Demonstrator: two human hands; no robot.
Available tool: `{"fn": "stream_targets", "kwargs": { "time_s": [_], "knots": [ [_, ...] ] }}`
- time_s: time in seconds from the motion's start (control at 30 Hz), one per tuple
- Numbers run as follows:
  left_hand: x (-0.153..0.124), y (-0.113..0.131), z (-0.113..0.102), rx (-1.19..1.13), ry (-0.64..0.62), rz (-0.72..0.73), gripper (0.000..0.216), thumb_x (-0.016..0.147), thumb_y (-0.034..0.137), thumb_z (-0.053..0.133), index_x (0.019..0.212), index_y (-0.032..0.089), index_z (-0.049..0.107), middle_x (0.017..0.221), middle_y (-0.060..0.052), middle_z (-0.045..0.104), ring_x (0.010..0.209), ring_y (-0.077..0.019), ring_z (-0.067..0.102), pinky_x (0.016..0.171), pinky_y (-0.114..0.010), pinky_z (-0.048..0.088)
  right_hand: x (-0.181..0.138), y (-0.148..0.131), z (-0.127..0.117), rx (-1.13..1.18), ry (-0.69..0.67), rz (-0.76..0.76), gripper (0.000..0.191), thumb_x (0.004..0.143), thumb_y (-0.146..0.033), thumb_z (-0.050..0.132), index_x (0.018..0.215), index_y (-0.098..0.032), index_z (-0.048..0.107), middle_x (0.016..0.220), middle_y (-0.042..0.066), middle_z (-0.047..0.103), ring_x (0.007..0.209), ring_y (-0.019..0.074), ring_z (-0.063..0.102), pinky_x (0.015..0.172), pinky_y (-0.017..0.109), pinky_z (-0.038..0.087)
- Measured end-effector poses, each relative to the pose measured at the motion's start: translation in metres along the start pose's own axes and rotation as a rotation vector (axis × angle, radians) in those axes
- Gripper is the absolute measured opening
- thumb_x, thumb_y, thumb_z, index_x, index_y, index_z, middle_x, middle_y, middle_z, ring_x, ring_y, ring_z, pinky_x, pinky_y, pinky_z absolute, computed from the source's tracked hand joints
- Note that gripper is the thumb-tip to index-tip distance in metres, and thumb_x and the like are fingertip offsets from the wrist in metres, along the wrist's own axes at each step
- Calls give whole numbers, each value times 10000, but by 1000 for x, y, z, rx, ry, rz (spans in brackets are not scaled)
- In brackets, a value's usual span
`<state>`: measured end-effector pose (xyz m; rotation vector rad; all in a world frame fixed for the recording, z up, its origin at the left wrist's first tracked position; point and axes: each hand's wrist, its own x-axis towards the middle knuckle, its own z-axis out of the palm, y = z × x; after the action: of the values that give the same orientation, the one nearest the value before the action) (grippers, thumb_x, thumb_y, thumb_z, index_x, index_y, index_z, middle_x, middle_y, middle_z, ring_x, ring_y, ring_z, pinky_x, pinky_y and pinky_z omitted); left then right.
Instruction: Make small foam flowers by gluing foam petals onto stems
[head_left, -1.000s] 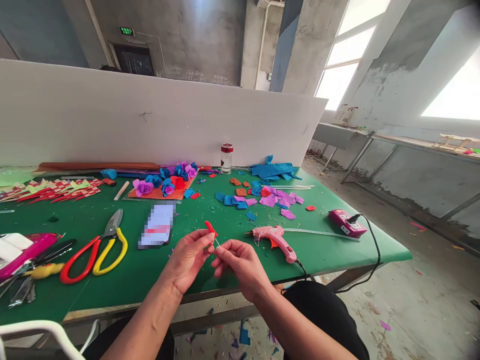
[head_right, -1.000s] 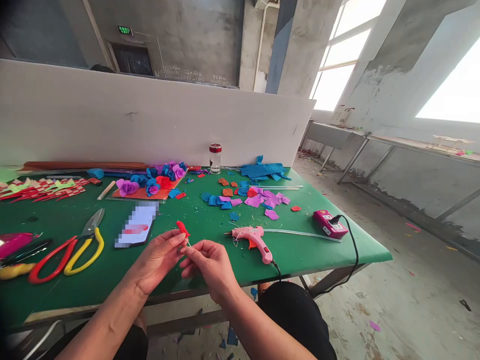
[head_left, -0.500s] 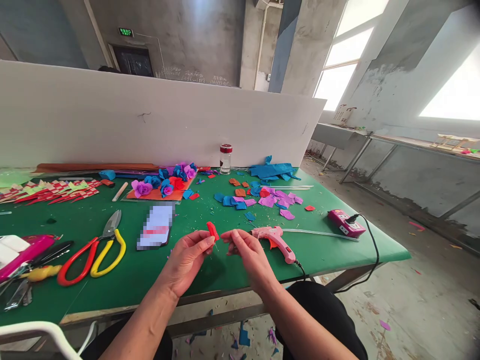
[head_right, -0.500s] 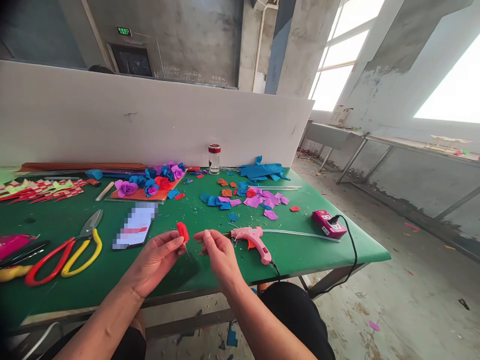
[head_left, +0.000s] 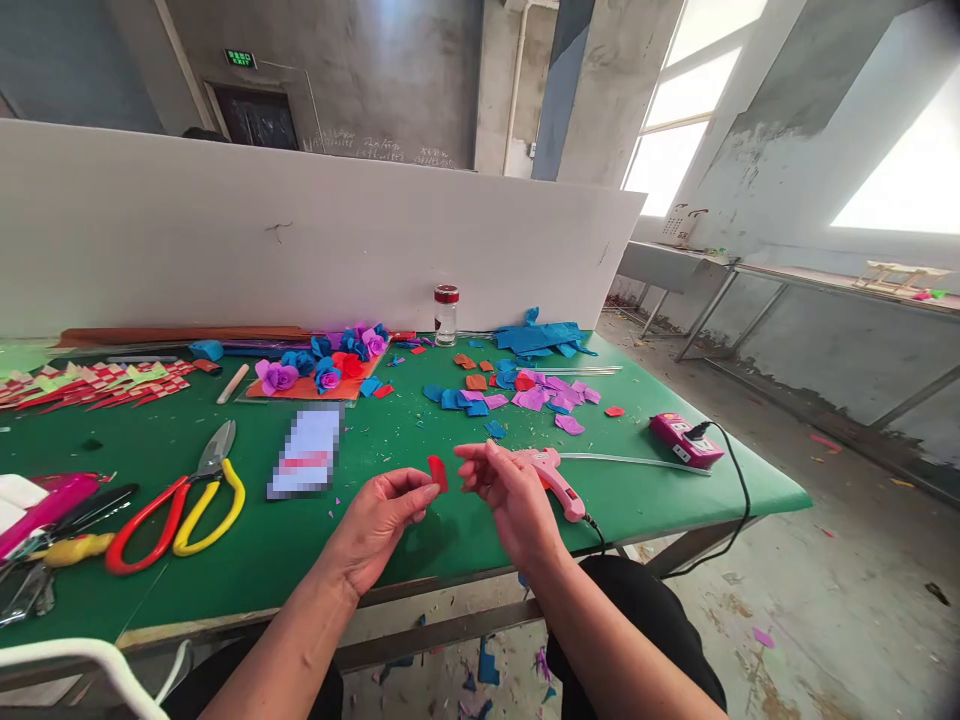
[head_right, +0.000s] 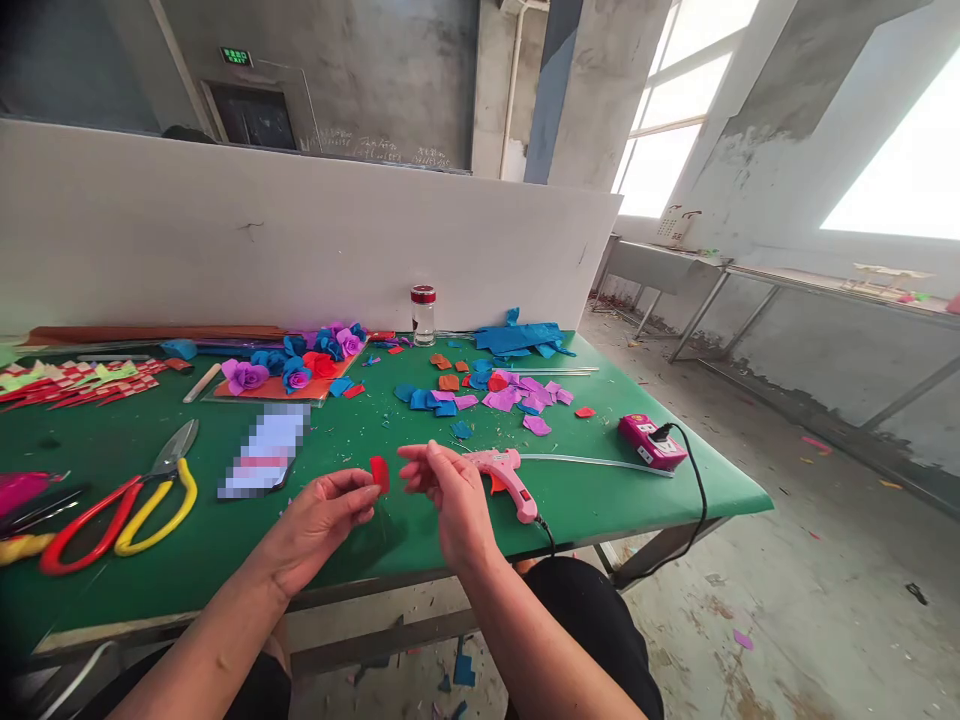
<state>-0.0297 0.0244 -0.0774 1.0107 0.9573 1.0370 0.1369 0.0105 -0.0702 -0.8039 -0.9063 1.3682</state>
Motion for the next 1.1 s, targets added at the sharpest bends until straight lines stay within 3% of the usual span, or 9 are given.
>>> {"fn": "stream_targets", "kwargs": {
  "time_s": [0.17, 0.33, 0.63, 1.1],
  "knots": [
    [4, 0, -2, -100, 58, 38, 185, 605, 287, 826, 685, 164, 713, 658, 3, 603, 599, -88, 467, 587, -212, 394, -5, 12, 4, -178, -150, 132, 276, 644, -386, 801, 785, -166, 713, 700, 9, 675, 618, 109, 559, 619, 230, 416],
    [2, 2, 0, -153, 22, 22, 174, 616, 274, 823, 688, 173, 700, 624, 23, 590, 570, -79, 472, 575, -214, 399, -8, 25, 10, -266, -145, 130, 282, 643, -408, 792, 651, -148, 682, 615, 7, 667, 542, 91, 519, 555, 221, 369],
    [1, 1, -3, -155, 32, -7, 205, 613, 285, 826, 718, 139, 726, 572, 18, 584, 554, -75, 473, 555, -211, 393, -8, 27, 12, -224, -161, 148, 321, 605, -431, 811, 631, -143, 670, 588, 6, 660, 522, 87, 512, 548, 219, 370],
    [1, -3, -1, -306, -77, -72, 193, 668, 263, 801, 731, 148, 659, 575, 18, 566, 505, -98, 513, 483, -234, 434, -9, 33, 9, 21, -274, 267, 304, 632, -374, 826, 680, -144, 633, 628, 2, 663, 549, 79, 521, 575, 222, 364]
  ]
}}
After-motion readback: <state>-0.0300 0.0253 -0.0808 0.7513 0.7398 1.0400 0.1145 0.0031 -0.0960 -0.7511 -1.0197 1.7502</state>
